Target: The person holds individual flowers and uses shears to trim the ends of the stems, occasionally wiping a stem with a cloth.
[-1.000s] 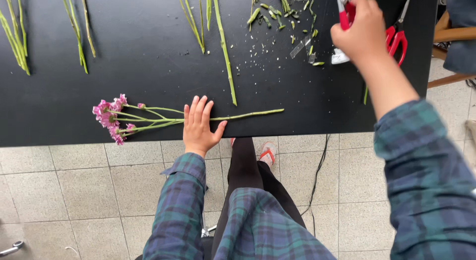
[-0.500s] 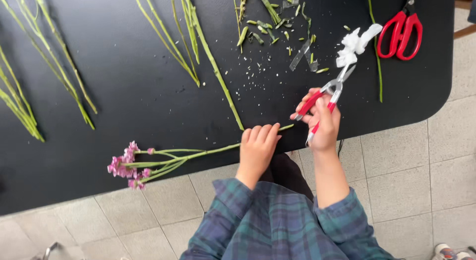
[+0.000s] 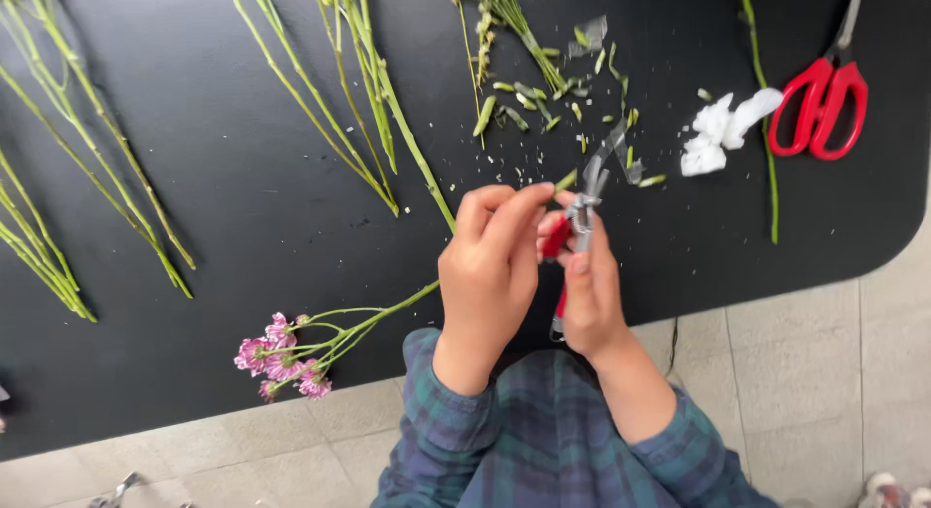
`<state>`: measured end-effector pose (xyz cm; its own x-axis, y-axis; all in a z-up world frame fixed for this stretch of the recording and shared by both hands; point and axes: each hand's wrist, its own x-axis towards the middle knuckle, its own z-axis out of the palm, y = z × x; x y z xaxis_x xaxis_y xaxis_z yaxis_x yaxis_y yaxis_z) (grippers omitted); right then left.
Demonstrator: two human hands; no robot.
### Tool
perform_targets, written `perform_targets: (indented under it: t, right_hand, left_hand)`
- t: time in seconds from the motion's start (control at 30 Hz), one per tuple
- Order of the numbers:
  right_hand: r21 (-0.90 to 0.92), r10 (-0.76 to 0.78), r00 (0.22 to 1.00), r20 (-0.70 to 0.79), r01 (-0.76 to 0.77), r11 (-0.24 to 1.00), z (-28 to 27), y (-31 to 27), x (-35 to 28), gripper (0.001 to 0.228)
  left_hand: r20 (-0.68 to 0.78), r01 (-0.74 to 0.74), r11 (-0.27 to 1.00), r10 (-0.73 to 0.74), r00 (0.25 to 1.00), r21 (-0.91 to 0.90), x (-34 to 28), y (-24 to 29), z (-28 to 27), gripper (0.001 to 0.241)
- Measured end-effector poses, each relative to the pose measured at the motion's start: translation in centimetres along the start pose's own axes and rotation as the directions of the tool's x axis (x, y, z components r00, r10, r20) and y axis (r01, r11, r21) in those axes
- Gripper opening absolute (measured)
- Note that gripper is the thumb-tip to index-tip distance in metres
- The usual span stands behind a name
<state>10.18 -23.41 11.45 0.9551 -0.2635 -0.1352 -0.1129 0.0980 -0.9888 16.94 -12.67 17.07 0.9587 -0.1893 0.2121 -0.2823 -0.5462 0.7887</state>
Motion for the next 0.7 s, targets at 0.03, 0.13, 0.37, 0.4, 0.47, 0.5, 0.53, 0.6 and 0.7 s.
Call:
perform_targets:
  t: [0.03, 0.13, 0.37, 0.4, 0.47, 0.5, 0.53, 0.6, 0.7]
  right_hand:
    - [-0.047, -0.015, 1.000, 0.019, 0.015, 0.999, 0.4, 0.1, 0.2, 0.084]
    - [-0.141, 0.008, 1.000, 0.019, -0.006, 0.990, 1.7, -0.4, 0.3, 0.078]
    - [-0.211, -0.034, 0.999, 0.010, 0.035, 0.977, 2.1, -0.5, 1.9, 0.074]
    - [-0.220, -0.031, 0.999, 0.021, 0.035, 0.975, 2.3, -0.7, 2.1, 0.074]
    - [-0.227, -0.024, 0.999, 0.028, 0.030, 0.974, 2.6, -1.2, 2.3, 0.074]
    - [-0.227, -0.017, 1.000, 0.024, 0.022, 0.974, 2.7, -1.4, 2.5, 0.071]
    - [-0.227, -0.010, 1.000, 0.021, 0.015, 0.974, 2.8, -1.5, 2.6, 0.069]
    - [-0.218, -0.013, 1.000, 0.007, 0.014, 0.976, 3.1, -1.6, 2.6, 0.068]
    - [-0.223, -0.039, 0.999, -0.019, 0.034, 0.974, 3.5, -2.2, 3.1, 0.066]
  left_hand:
    - [-0.009, 0.031, 0.998, -0.031, 0.999, -0.053, 0.4, 0.2, 0.1, 0.025]
    - [-0.027, 0.115, 0.975, -0.122, 0.992, -0.188, 1.1, 0.9, 0.4, 0.028]
    - [-0.002, 0.182, 0.930, -0.193, 0.981, -0.320, 1.9, 0.1, 1.4, 0.027]
    - [0.007, 0.191, 0.921, -0.201, 0.980, -0.338, 2.0, -0.1, 1.4, 0.027]
    - [0.021, 0.204, 0.913, -0.210, 0.977, -0.353, 2.3, -0.2, 1.2, 0.027]
    - [0.035, 0.212, 0.901, -0.215, 0.976, -0.377, 2.5, -0.1, 1.2, 0.026]
    - [0.049, 0.221, 0.889, -0.220, 0.974, -0.401, 2.8, 0.0, 1.1, 0.024]
    - [0.066, 0.242, 0.872, -0.237, 0.969, -0.425, 2.8, 0.2, 1.1, 0.024]
    - [0.088, 0.260, 0.844, -0.249, 0.965, -0.469, 3.1, 0.2, 1.1, 0.021]
